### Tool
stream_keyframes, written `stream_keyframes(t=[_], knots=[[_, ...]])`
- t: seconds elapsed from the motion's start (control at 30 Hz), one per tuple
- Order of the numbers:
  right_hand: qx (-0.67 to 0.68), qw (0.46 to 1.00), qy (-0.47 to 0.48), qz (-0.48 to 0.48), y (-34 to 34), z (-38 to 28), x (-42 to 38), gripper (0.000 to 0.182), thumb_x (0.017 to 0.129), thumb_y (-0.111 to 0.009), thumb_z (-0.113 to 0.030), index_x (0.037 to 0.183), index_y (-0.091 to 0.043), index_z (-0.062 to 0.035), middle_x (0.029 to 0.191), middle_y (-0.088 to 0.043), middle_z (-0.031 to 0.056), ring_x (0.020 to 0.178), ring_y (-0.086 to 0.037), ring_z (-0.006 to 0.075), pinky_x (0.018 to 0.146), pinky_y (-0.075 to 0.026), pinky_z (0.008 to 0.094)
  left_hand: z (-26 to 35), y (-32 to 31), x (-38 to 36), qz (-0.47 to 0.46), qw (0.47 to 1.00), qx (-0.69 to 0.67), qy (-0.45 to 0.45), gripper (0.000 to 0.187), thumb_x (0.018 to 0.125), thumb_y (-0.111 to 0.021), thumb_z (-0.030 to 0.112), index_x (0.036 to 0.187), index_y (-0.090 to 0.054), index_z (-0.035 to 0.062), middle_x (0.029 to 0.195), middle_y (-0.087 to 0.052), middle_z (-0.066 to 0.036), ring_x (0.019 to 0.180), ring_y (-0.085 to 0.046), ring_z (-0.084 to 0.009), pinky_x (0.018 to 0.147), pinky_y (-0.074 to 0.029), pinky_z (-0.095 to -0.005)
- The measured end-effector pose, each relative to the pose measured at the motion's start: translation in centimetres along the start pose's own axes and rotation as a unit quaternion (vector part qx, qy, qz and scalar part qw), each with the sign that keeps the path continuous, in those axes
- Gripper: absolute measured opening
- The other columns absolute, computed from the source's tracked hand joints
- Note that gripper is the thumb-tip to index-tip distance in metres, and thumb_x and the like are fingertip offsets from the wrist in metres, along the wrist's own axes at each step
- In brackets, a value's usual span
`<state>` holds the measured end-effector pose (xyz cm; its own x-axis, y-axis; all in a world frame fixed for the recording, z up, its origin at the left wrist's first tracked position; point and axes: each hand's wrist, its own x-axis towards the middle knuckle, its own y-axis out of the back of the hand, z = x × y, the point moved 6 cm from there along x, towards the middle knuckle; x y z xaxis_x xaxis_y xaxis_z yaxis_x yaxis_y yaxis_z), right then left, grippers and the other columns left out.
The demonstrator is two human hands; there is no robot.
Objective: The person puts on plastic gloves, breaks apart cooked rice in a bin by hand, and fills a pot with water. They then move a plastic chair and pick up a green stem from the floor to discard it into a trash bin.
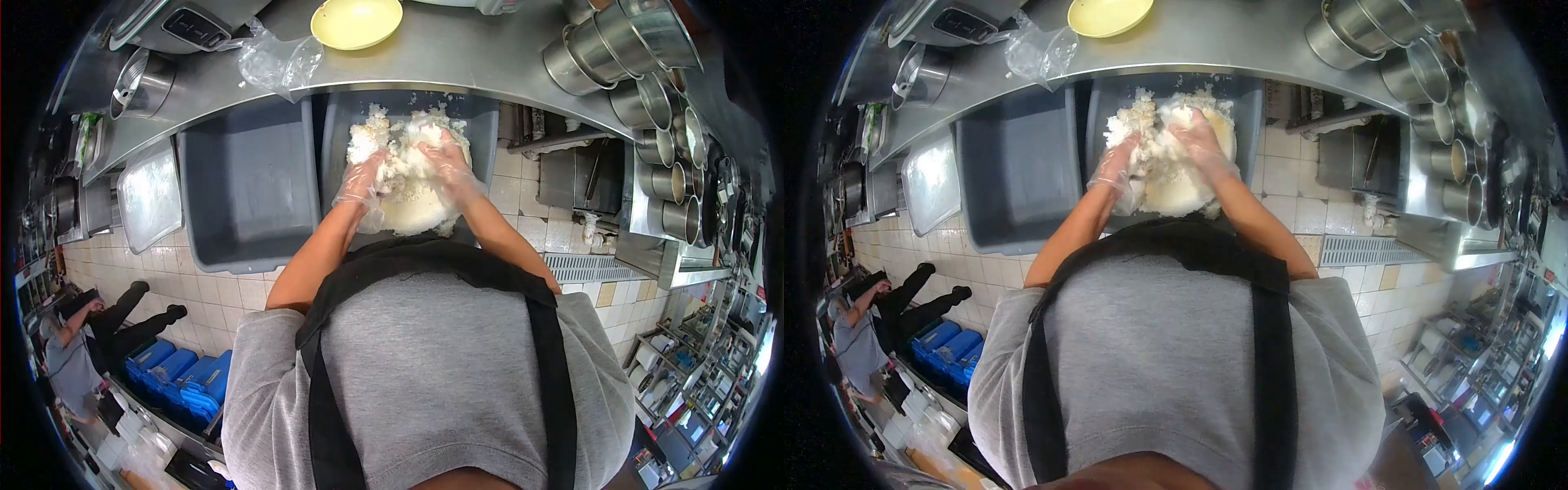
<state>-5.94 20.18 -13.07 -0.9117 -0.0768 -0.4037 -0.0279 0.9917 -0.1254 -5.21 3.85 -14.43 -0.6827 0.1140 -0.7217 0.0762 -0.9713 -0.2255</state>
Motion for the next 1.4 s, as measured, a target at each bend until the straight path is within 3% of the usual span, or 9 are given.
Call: stream_keyframes(t=[0.1,0.23,0.43,0.5,0.77,0.93,1.1,1.17,1.4], knots=[[0.293,0.949,0.025,-0.11,-1.8,-0.6,-0.7,0.068,0.086,-0.057,-0.009,0.142,-0.019,-0.0053,0.125,-0.048,0.015,0.099,-0.055,0.0196,0.086,-0.046,0.0282,-1.2,-1.0,0.2,-0.086,0.988,-0.122,0.05,0.058,0.086,-0.058,0.043,0.13,-0.044,0.0078,0.119,-0.053,-0.014,0.098,-0.058,-0.0215,0.075,-0.052,-0.0368],[-0.027,0.987,0.033,-0.152,-4.7,-0.2,-2.9,0.089,0.081,-0.058,-0.008,0.147,0.001,-0.0122,0.128,-0.047,0.0181,0.109,-0.053,0.0239,0.093,-0.043,0.0294,0.7,-3.7,-3.2,-0.127,0.954,-0.216,0.163,0.066,0.088,-0.058,0.042,0.139,-0.029,0.0092,0.136,-0.036,-0.017,0.117,-0.045,-0.0225,0.091,-0.045,-0.0411],[-0.37,0.883,0.208,-0.203,-3.8,-0.6,-3.4,0.083,0.084,-0.059,-0.021,0.147,-0.007,-0.01,0.12,-0.054,0.0167,0.091,-0.059,0.0271,0.084,-0.045,0.036,-2.4,-2.7,-0.6,-0.215,0.976,0.028,0.024,0.064,0.082,-0.069,0.031,0.13,-0.04,0.0005,0.114,-0.056,-0.016,0.103,-0.057,-0.0272,0.086,-0.049,-0.0419],[-0.353,0.906,-0.041,-0.229,-3.1,0.5,-2.6,0.074,0.084,-0.057,-0.021,0.145,-0.017,-0.0119,0.104,-0.062,0.0184,0.09,-0.061,0.0286,0.081,-0.046,0.0371,-0.8,-3.4,-2.6,-0.15,0.984,0.087,0.036,0.058,0.082,-0.068,0.023,0.125,-0.041,-0.0037,0.106,-0.06,-0.016,0.088,-0.063,-0.0241,0.075,-0.054,-0.0371],[-0.405,0.903,0.04,-0.142,-2.3,-2.4,-1.0,0.041,0.082,-0.055,-0.038,0.115,-0.056,-0.0134,0.104,-0.063,0.013,0.094,-0.06,0.0303,0.088,-0.044,0.0376,-0.4,0.6,0.4,-0.03,0.963,0.266,-0.038,0.036,0.083,-0.065,0.029,0.094,-0.062,-0.0048,0.064,-0.062,-0.013,0.053,-0.061,-0.0211,0.057,-0.053,-0.0349],[-0.04,0.989,0.104,-0.101,-1.0,-0.4,0.6,0.067,0.079,-0.063,-0.01,0.136,-0.029,-0.0021,0.101,-0.063,0.0138,0.087,-0.06,0.0167,0.079,-0.048,0.0278,-2.6,0.5,0.7,-0.105,0.988,-0.062,0.093,0.064,0.085,-0.057,0.051,0.126,-0.048,0.0021,0.123,-0.05,-0.017,0.115,-0.047,-0.026,0.093,-0.042,-0.0424],[-0.081,0.972,0.001,-0.219,-3.6,3.6,-1.5,0.066,0.087,-0.061,-0.025,0.141,-0.027,-0.0073,0.129,-0.046,0.0157,0.101,-0.057,0.026,0.087,-0.046,0.0342,-1.5,-2.3,-0.6,-0.097,0.962,-0.226,0.114,0.048,0.088,-0.06,0.039,0.122,-0.049,0.0065,0.114,-0.054,-0.012,0.097,-0.054,-0.0203,0.079,-0.049,-0.0355],[-0.382,0.876,0.231,-0.181,-3.2,3.5,-2.0,0.064,0.087,-0.058,-0.025,0.14,-0.028,-0.0054,0.121,-0.051,0.0196,0.097,-0.057,0.0319,0.087,-0.045,0.0383,-2.5,-2.4,0.2,-0.234,0.966,-0.096,0.049,0.038,0.088,-0.061,0.034,0.113,-0.056,0.005,0.102,-0.059,-0.009,0.09,-0.058,-0.019,0.081,-0.05,-0.0358],[-0.468,0.869,-0.036,-0.158,-2.5,-2.2,-1.1,0.054,0.084,-0.048,-0.032,0.131,-0.044,-0.0038,0.105,-0.062,0.0231,0.093,-0.061,0.0322,0.084,-0.047,0.0348,-1.1,-1.1,-0.7,-0.097,0.979,0.177,0.011,0.041,0.083,-0.066,0.028,0.111,-0.059,-0.0005,0.091,-0.06,-0.008,0.072,-0.059,-0.0118,0.049,-0.047,-0.024]])
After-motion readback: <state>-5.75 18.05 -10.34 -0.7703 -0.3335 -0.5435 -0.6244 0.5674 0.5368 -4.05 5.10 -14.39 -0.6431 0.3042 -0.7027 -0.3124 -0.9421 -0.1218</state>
